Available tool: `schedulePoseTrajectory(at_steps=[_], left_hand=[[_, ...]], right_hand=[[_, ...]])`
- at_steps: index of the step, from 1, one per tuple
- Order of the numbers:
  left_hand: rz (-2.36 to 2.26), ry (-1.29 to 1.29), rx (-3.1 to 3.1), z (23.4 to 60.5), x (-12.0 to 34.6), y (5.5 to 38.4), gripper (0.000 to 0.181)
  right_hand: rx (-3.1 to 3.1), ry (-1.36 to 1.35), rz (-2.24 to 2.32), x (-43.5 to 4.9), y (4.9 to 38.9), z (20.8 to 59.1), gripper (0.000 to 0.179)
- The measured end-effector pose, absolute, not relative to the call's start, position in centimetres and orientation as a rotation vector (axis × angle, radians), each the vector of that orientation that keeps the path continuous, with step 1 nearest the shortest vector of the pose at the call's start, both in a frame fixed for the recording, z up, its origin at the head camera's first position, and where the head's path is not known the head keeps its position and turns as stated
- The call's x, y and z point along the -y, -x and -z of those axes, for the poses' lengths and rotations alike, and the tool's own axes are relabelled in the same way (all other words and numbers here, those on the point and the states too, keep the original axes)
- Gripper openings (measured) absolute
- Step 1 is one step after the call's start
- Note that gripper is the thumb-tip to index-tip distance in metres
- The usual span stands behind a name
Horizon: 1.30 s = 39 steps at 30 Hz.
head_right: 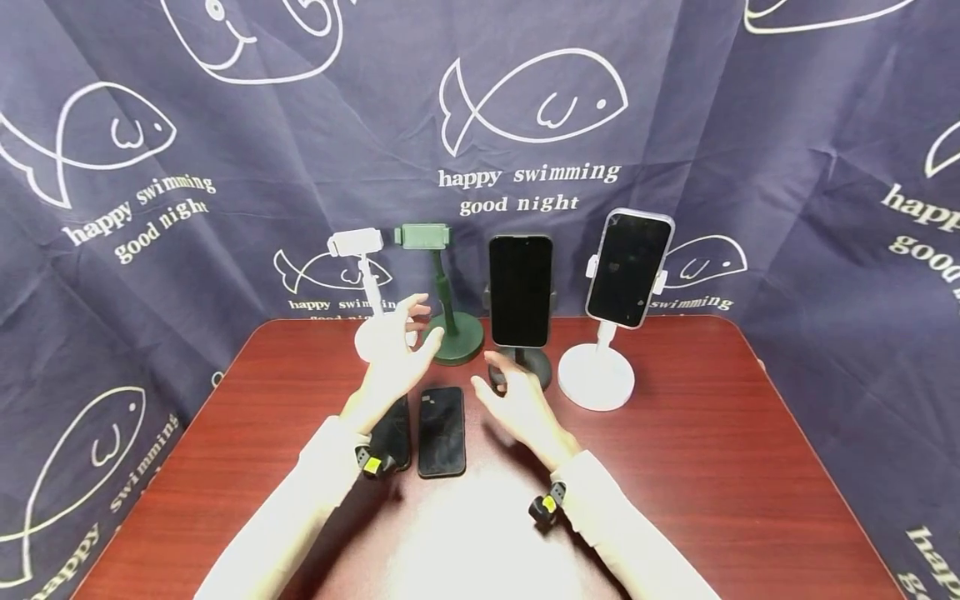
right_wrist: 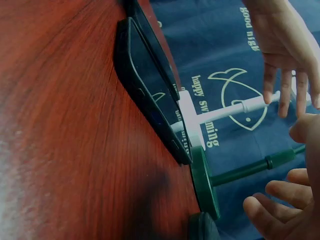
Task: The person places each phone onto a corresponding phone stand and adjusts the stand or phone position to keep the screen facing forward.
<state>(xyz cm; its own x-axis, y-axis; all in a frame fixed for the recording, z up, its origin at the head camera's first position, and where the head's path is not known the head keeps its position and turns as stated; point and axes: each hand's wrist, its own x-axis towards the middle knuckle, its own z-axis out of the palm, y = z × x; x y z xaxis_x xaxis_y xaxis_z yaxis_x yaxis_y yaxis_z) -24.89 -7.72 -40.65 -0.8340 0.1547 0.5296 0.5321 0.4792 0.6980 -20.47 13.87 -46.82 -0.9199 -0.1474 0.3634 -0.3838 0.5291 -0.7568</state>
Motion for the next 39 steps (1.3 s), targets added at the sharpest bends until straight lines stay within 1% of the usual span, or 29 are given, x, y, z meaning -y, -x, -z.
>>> schedulePoseTrajectory(at_steps=[6,11,18,22,27,31,36,39], left_hand=[[1.255,0.492,2.353,39.5,9.1,25.5,0.056],[1.182,0.445,2.348,38.2,9.5,26.0,0.056],[1.294,0.535,2.317,36.6,9.3,26.4,0.061],[1.296,0.561,2.281,35.7,9.0,26.9,0.06],[1.281,0.547,2.262,34.7,8.7,27.5,0.056],[1.294,0.502,2.273,34.0,8.6,27.9,0.054],[1.25,0.394,2.325,33.1,8.8,28.1,0.035],[1.215,0.345,2.347,32.7,9.2,28.1,0.029]], right_hand=[[2.645,-0.509,-1.161,-12.8,21.6,46.6,0.066],[2.696,-0.568,-1.086,-12.0,22.9,46.5,0.07],[2.801,-0.571,-0.943,-11.5,24.5,46.9,0.08],[2.854,-0.562,-0.884,-11.1,25.4,47.0,0.082],[2.917,-0.535,-0.8,-10.5,26.1,47.1,0.079],[2.92,-0.526,-0.716,-9.7,26.8,47.2,0.072],[2.93,-0.421,-0.674,-8.6,27.5,47.2,0.057],[2.932,-0.377,-0.711,-8.1,27.8,47.1,0.049]])
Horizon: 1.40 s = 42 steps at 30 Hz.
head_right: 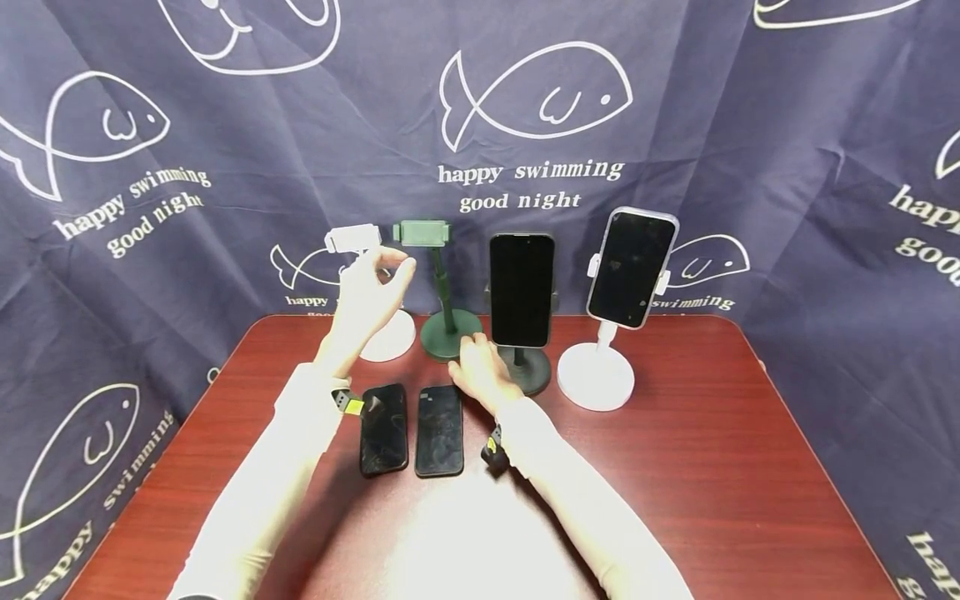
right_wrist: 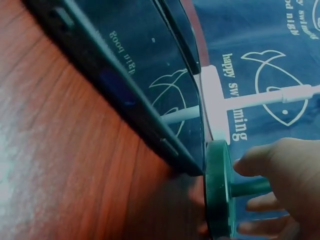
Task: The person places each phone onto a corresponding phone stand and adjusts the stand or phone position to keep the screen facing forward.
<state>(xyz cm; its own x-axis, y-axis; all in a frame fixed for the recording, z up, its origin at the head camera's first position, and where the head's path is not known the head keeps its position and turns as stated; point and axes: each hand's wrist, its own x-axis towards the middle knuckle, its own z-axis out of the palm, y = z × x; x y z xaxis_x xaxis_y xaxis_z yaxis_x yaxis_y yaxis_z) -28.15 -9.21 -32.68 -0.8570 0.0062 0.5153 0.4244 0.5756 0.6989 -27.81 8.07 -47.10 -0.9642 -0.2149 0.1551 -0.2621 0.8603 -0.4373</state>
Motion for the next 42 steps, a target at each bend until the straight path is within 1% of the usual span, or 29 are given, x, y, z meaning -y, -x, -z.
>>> schedulePoseTrajectory(at_steps=[3,7,12,15,18,19,23,27,32,42], left_hand=[[1.197,0.321,2.358,32.4,9.5,28.2,0.031],[1.191,0.306,2.365,32.2,9.7,28.4,0.041],[1.243,0.372,2.299,31.9,9.5,29.1,0.049],[1.242,0.392,2.267,31.6,9.0,29.3,0.047],[1.231,0.364,2.253,31.4,8.7,29.5,0.04],[1.231,0.358,2.243,31.4,8.6,29.6,0.038],[1.302,0.352,2.203,31.4,8.4,29.8,0.029],[1.371,0.365,2.174,31.6,8.3,29.7,0.024],[1.399,0.384,2.156,31.5,8.7,29.2,0.023],[1.48,0.449,2.125,31.5,9.5,27.6,0.022]], right_hand=[[2.94,-0.396,-0.734,-7.7,28.0,47.1,0.045],[2.973,-0.448,-0.707,-7.6,28.1,47.4,0.045],[2.985,-0.485,-0.59,-7.4,28.3,47.6,0.038],[2.922,-0.543,-0.493,-7.4,28.5,47.8,0.029],[2.818,-0.61,-0.401,-7.5,28.8,48.1,0.013],[2.795,-0.611,-0.384,-7.6,28.9,48.1,0.012],[2.802,-0.526,-0.402,-7.7,29.3,47.9,0.025],[2.865,-0.461,-0.469,-8.0,29.3,47.3,0.026],[2.866,-0.498,-0.508,-8.2,28.9,46.7,0.033],[2.867,-0.595,-0.563,-8.1,27.4,46.6,0.038]])
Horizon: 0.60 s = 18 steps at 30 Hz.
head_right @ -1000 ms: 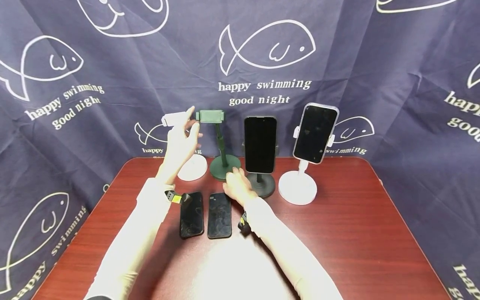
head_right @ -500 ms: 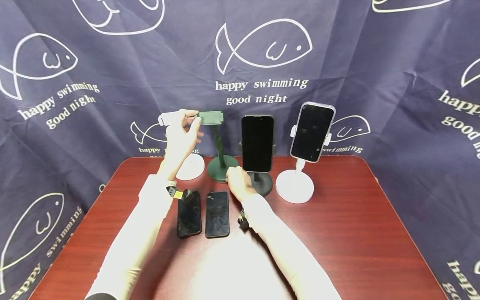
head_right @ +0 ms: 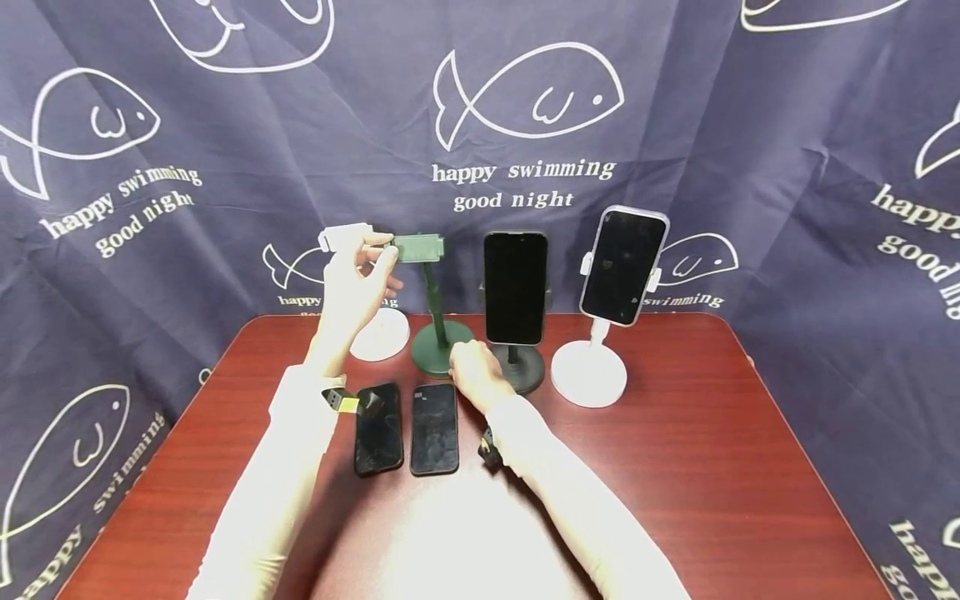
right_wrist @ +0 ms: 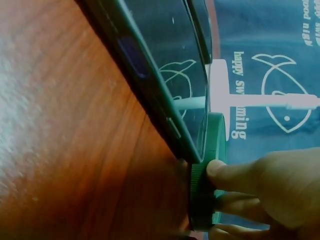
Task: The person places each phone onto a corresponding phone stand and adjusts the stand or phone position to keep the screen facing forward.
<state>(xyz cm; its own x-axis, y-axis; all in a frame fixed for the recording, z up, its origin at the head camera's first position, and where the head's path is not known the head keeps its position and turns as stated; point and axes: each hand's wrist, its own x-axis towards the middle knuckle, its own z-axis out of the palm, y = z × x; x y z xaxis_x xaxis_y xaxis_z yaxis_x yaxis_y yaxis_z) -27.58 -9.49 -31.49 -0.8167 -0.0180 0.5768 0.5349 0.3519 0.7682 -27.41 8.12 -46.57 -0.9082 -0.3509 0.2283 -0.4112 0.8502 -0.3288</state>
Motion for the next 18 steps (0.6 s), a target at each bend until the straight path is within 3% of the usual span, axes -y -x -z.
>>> schedulePoseTrajectory(at_steps=[10,18], left_hand=[[1.477,0.468,2.129,31.3,10.0,26.2,0.022],[1.479,0.455,2.125,31.5,10.1,25.0,0.023]], right_hand=[[2.826,-0.662,-0.597,-8.4,26.0,46.2,0.022],[2.775,-0.726,-0.579,-8.3,25.4,46.7,0.025]])
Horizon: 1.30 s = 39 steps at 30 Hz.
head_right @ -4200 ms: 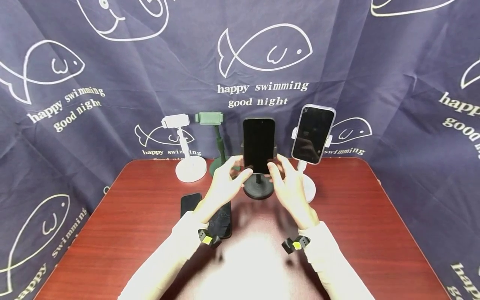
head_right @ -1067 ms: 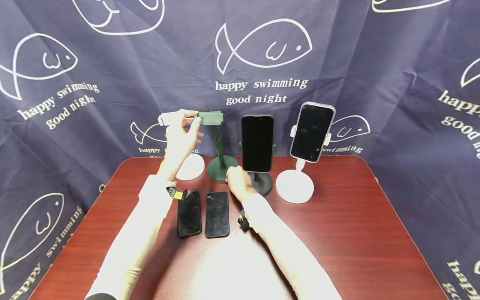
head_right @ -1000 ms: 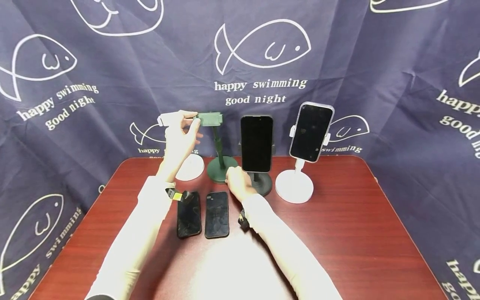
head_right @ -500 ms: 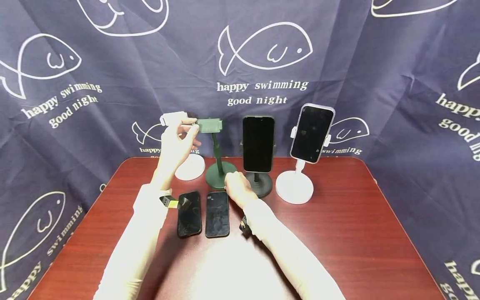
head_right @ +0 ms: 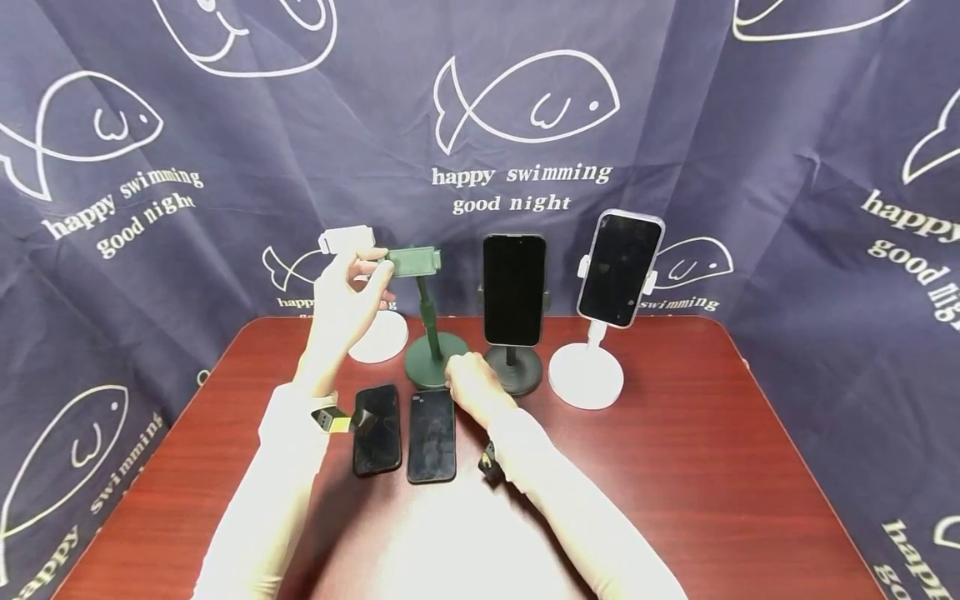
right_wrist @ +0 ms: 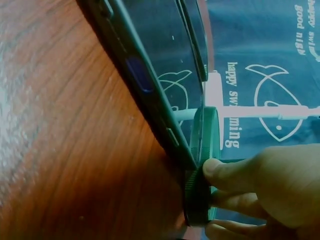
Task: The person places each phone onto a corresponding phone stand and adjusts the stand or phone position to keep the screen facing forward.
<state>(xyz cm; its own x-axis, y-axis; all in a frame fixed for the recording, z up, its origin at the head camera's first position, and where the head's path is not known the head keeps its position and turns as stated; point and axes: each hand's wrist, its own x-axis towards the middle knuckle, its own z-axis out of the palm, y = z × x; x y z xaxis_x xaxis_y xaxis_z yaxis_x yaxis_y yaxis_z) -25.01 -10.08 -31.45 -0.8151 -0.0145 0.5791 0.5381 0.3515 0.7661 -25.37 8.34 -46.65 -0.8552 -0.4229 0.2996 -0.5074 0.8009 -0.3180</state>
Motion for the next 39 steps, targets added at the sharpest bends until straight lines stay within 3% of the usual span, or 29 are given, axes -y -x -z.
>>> schedulePoseTrajectory(at_steps=[17,27,33,39], left_hand=[[1.556,0.517,2.045,32.9,11.4,23.0,0.021],[1.657,0.512,2.063,33.8,11.6,23.3,0.04],[1.561,0.557,2.226,37.2,12.4,23.8,0.041],[1.434,0.624,2.362,41.6,12.6,23.8,0.038]], right_hand=[[2.701,-0.847,-0.561,-8.1,23.2,47.3,0.034],[2.76,-0.918,-0.466,-9.1,23.0,47.4,0.007],[2.834,-0.97,-0.598,-9.7,21.7,47.7,0.029],[2.842,-1.009,-0.701,-10.8,19.5,47.8,0.035]])
